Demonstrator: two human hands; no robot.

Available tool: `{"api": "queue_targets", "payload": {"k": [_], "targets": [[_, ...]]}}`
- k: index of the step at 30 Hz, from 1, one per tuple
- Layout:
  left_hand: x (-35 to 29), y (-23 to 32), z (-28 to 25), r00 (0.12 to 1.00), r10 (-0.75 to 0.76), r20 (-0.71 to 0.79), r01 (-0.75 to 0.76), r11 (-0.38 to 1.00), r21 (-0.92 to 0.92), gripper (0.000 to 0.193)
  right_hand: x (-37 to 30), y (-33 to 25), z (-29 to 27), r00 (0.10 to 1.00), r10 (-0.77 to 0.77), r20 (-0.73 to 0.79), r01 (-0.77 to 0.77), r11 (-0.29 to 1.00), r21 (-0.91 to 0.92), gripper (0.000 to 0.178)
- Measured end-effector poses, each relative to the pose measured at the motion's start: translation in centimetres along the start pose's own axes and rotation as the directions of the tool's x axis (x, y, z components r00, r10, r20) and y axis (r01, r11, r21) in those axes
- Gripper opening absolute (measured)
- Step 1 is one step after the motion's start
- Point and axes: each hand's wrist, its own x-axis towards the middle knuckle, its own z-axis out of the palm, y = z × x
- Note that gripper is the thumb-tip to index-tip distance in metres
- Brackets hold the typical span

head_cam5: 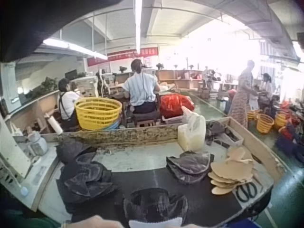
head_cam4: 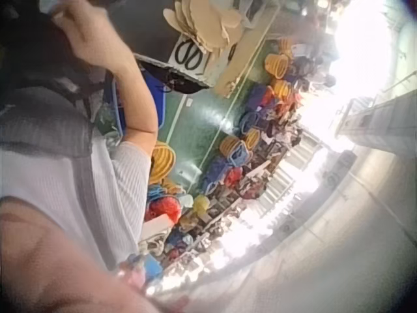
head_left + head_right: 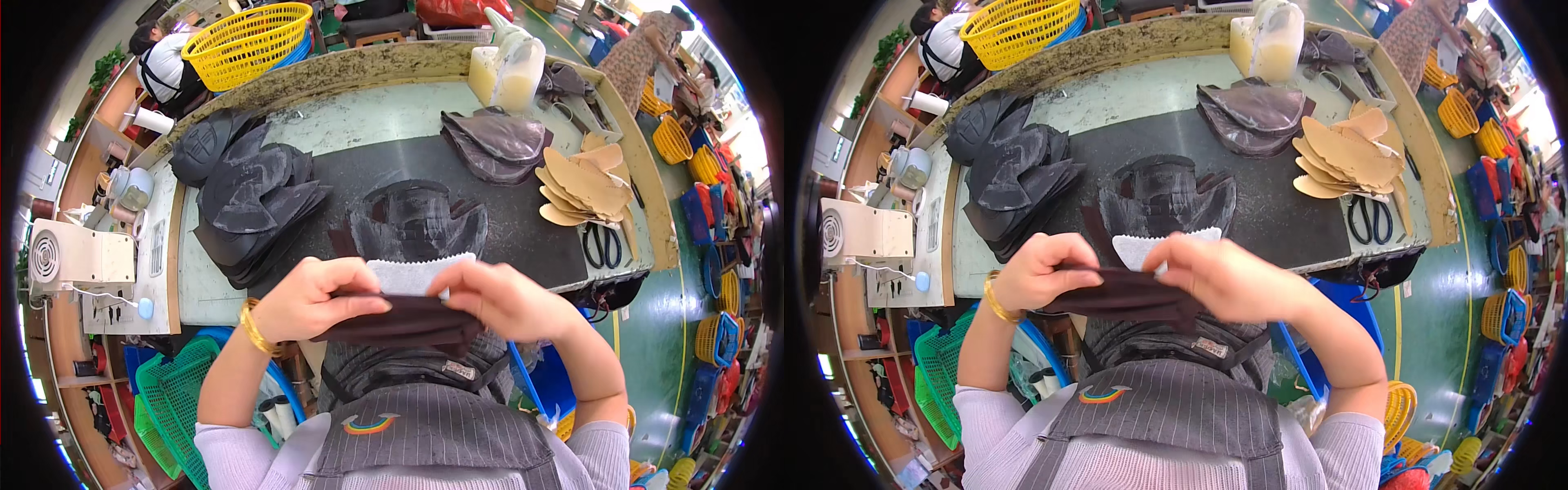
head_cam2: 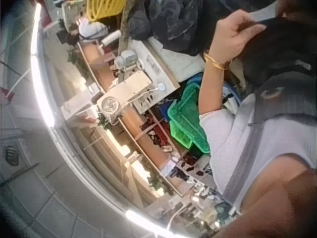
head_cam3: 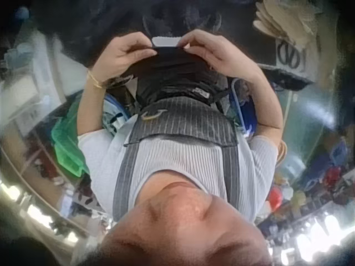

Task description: The person assembles shoe components by peeling backing from adhesive pads, sticking them onto shoe upper pieces, and pressing fabric layers onto the assemblies by hand.

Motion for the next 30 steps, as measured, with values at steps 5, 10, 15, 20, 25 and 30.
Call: {"api": "queue_targets", "payload": {"k": [5,10,15,20,25,30], "targets": [[2.2,-0.3,1.3,0.995,-0.013,-0.094,-0.012,0.967,-0.255,0.01,0.6,3.4,0.5,0.946,-0.071,-0.317,0.13,0.977,0.17,0.019],[1.4,0.0,-0.9,0.999,-0.028,-0.022,0.022,0.971,-0.237,0.009,-1.2,2.7,-0.8,0.982,0.016,-0.189,0.058,0.923,0.381,0.022],[0.7,0.8,-3.1,0.981,-0.054,-0.189,0.004,0.967,-0.254,0.006,-0.6,1.5,-1.9,0.896,0.035,-0.443,0.085,0.965,0.248,0.014],[1.4,1.7,-2.2,0.976,-0.006,-0.219,-0.05,0.967,-0.249,0.008,1.5,5.4,1.8,0.739,-0.315,-0.595,0.24,0.949,-0.204,0.016],[-0.3,2.0,-2.0,0.99,-0.028,-0.138,-0.032,0.911,-0.412,0.011,3.3,5.4,4.6,0.709,-0.307,-0.635,0.399,0.917,0.003,0.023],[-1.2,1.8,-1.6,0.988,-0.037,-0.151,-0.057,0.819,-0.571,0.009,3.9,5.5,6.1,0.783,-0.354,-0.512,0.515,0.831,0.213,0.02]]}}
